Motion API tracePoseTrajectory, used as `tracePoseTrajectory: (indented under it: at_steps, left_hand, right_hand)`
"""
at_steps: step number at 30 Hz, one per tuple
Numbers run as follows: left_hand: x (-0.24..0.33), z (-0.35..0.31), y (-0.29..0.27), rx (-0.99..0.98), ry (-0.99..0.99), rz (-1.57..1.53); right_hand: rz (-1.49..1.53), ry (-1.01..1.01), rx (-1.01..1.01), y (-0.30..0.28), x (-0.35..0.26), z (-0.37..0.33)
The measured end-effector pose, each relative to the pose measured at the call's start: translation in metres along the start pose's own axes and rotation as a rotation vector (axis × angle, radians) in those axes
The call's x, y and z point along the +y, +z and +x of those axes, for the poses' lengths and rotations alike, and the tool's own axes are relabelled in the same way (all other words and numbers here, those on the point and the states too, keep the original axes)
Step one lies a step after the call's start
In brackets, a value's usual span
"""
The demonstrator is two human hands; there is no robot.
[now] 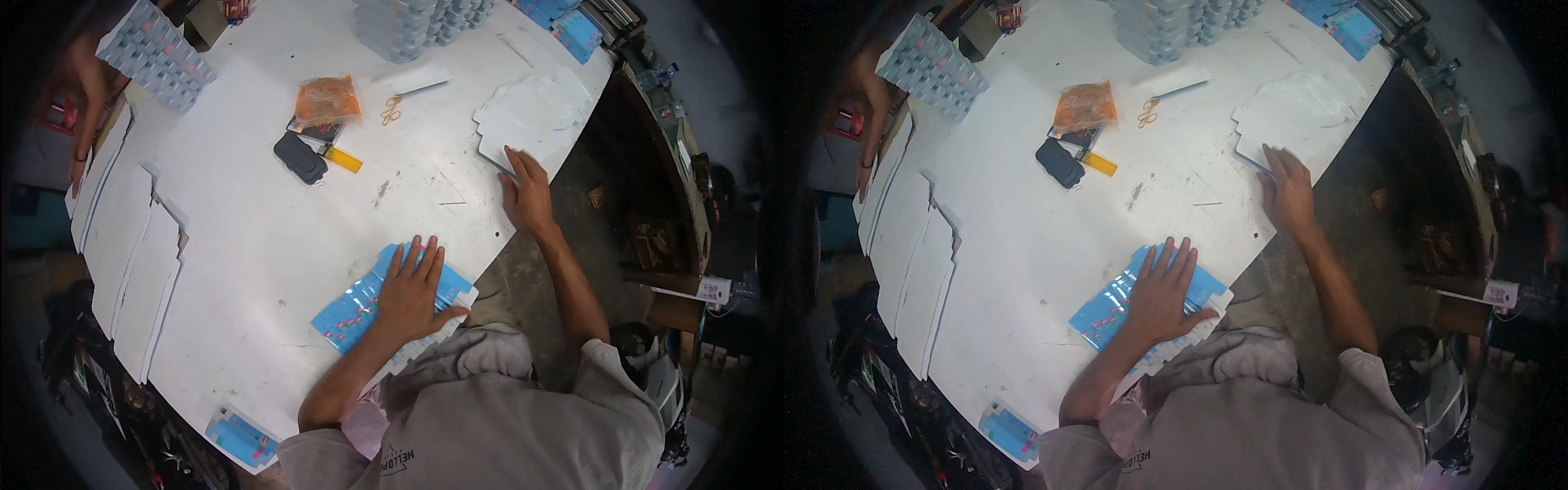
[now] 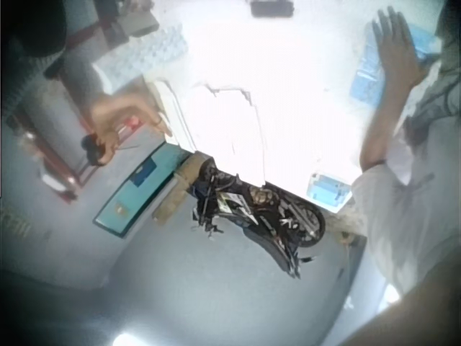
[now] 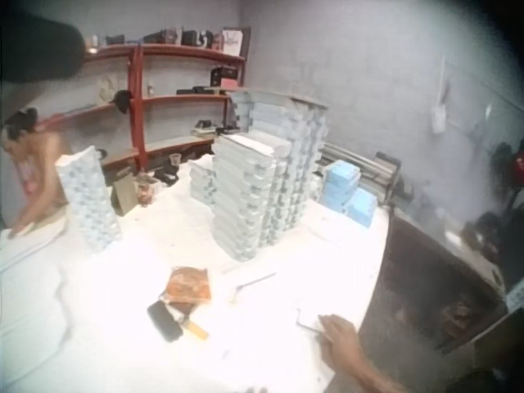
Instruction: The person inserts blue face masks into white cardboard sleeves one by one, then stacks the completed units and secures the stack with a rubber band. The person also handles white cardboard pieces and a rubber band during the process.
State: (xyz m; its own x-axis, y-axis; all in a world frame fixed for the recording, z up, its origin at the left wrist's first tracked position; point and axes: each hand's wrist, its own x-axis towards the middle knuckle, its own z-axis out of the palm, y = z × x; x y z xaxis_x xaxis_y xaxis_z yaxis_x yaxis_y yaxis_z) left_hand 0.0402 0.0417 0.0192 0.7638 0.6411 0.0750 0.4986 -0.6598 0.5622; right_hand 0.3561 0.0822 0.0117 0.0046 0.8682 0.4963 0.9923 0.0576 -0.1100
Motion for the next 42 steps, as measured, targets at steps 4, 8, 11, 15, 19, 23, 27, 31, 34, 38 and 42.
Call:
tracePoseTrajectory:
  at_steps: [4, 8, 11, 15, 19, 23, 27, 31, 34, 38, 42]
  left_hand:
    - [-0.009, -0.004, 0.014, 0.042, -0.02, 0.07]
    - [-0.015, -0.006, 0.01, 0.117, 0.01, 0.072]
    - [-0.013, -0.01, 0.01, 0.13, -0.005, 0.059]
    - [-0.012, -0.011, 0.01, 0.178, -0.014, -0.01]
    - [-0.01, -0.008, 0.001, 0.189, -0.014, 0.06]
    - [-0.008, -0.005, 0.005, 0.088, 0.09, 0.208]
    - [-0.013, -0.003, 0.001, -0.018, 0.06, 0.08]
    - [-0.006, -0.001, -0.003, 0.019, 0.064, 0.027]
    - [-0.013, 0.001, 0.006, 0.026, 0.072, 0.045]
    - [-0.011, -0.002, 0.007, 0.038, 0.071, 0.03]
    - [-0.002, -0.004, 0.0, -0.007, 0.019, 0.052]
  right_hand:
    - [0.452, 0.27, -0.15, 0.004, -0.019, -0.024]
    - [0.531, 0.136, -0.152, 0.011, -0.043, -0.044]
    - [0.425, 0.286, -0.179, 0.003, -0.039, -0.033]
    - [0.056, -0.055, -0.16, 0.013, -0.042, -0.04]
    - [0.159, 0.071, -0.328, 0.001, -0.064, -0.044]
    - [0.978, 0.423, -0.64, -0.024, -0.12, -0.086]
    - [0.548, 0.537, -0.739, -0.041, -0.105, -0.034]
    - [-0.162, 0.017, 0.064, -0.004, -0.016, 0.006]
    - [0.296, 0.285, -0.167, 0.009, -0.007, -0.012]
    - [0.441, 0.01, -0.164, 0.003, -0.045, -0.044]
    - [0.379, -0.044, -0.32, -0.026, -0.059, -0.052]
